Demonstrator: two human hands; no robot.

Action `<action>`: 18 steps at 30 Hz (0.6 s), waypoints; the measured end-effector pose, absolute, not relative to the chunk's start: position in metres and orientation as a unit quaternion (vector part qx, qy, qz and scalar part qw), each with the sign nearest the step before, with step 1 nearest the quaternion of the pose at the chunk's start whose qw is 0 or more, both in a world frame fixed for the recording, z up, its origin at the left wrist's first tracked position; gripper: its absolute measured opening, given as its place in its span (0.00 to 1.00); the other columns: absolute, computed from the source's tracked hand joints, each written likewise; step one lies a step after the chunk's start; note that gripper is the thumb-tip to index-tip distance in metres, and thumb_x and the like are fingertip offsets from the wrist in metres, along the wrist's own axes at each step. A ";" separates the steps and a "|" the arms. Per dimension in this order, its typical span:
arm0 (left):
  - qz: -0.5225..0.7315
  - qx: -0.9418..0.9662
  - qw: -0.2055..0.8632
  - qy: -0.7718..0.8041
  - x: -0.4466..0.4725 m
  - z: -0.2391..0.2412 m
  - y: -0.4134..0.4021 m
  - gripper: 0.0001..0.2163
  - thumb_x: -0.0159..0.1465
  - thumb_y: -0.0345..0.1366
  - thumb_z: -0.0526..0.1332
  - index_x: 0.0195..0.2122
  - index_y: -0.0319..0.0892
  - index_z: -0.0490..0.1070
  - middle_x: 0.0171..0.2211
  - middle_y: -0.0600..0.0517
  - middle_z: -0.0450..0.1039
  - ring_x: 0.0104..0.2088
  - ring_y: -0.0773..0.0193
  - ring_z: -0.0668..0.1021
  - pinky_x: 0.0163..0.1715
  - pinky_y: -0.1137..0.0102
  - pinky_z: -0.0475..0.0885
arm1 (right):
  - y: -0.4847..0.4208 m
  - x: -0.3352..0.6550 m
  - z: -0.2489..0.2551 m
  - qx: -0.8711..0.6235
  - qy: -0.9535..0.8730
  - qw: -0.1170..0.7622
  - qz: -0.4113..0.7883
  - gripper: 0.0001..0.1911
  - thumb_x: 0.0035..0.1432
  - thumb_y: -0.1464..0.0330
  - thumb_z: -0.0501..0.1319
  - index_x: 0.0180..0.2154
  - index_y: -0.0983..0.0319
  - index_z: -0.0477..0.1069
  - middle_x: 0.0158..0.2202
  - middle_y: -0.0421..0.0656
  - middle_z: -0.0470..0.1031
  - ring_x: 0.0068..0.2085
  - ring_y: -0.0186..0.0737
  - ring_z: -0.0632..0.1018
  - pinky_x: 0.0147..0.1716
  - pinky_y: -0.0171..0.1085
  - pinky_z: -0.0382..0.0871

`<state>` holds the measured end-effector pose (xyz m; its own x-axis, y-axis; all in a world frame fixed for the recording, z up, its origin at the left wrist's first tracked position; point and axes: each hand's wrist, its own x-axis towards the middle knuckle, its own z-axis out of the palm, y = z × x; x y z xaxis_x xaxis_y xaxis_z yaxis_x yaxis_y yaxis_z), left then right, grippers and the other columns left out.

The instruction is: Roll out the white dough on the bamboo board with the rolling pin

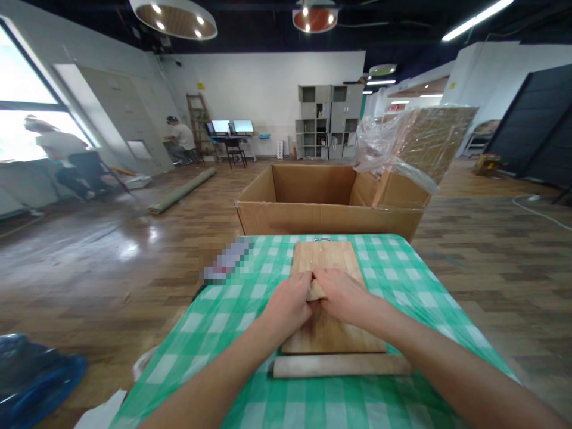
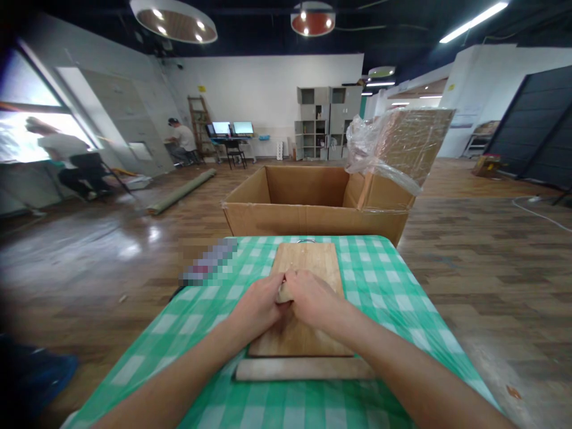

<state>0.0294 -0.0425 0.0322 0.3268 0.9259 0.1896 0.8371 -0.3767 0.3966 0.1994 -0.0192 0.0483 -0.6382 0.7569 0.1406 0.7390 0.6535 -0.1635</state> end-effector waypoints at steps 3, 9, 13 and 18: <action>0.173 0.804 0.112 0.558 0.030 0.030 -0.042 0.11 0.60 0.30 0.62 0.45 0.41 0.72 0.47 0.43 0.80 0.48 0.51 0.81 0.45 0.63 0.74 | -0.029 0.194 0.057 -0.418 -0.905 0.061 -0.038 0.15 0.58 0.78 0.58 0.47 0.65 0.73 0.44 0.51 0.79 0.44 0.51 0.79 0.42 0.44 0.73; 0.130 0.796 0.103 0.582 0.037 0.031 -0.043 0.10 0.59 0.28 0.61 0.42 0.39 0.76 0.42 0.41 0.81 0.43 0.50 0.83 0.43 0.64 0.75 | -0.040 0.182 0.059 -0.429 -0.894 0.067 -0.115 0.17 0.63 0.82 0.53 0.51 0.66 0.68 0.48 0.53 0.76 0.45 0.51 0.78 0.41 0.44 0.74; 0.170 0.794 0.144 0.565 0.036 0.036 -0.044 0.09 0.57 0.29 0.61 0.39 0.40 0.77 0.39 0.42 0.82 0.42 0.50 0.84 0.40 0.65 0.74 | -0.029 0.185 0.052 -0.383 -0.919 0.027 -0.092 0.15 0.63 0.82 0.54 0.49 0.67 0.70 0.44 0.53 0.78 0.42 0.50 0.80 0.38 0.43 0.74; 0.177 0.744 0.348 0.542 0.032 0.040 -0.043 0.07 0.57 0.38 0.62 0.25 0.42 0.72 0.22 0.50 0.75 0.23 0.58 0.79 0.21 0.71 0.68 | -0.017 0.193 0.052 -0.369 -0.928 0.017 -0.058 0.10 0.65 0.77 0.56 0.44 0.66 0.75 0.40 0.53 0.81 0.41 0.52 0.82 0.36 0.41 0.72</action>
<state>0.0320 -0.0428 0.0405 0.3497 0.9298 -0.1147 0.6833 -0.1694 0.7102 0.1925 -0.0168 0.0517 -0.7273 0.6824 0.0737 0.6862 0.7211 0.0955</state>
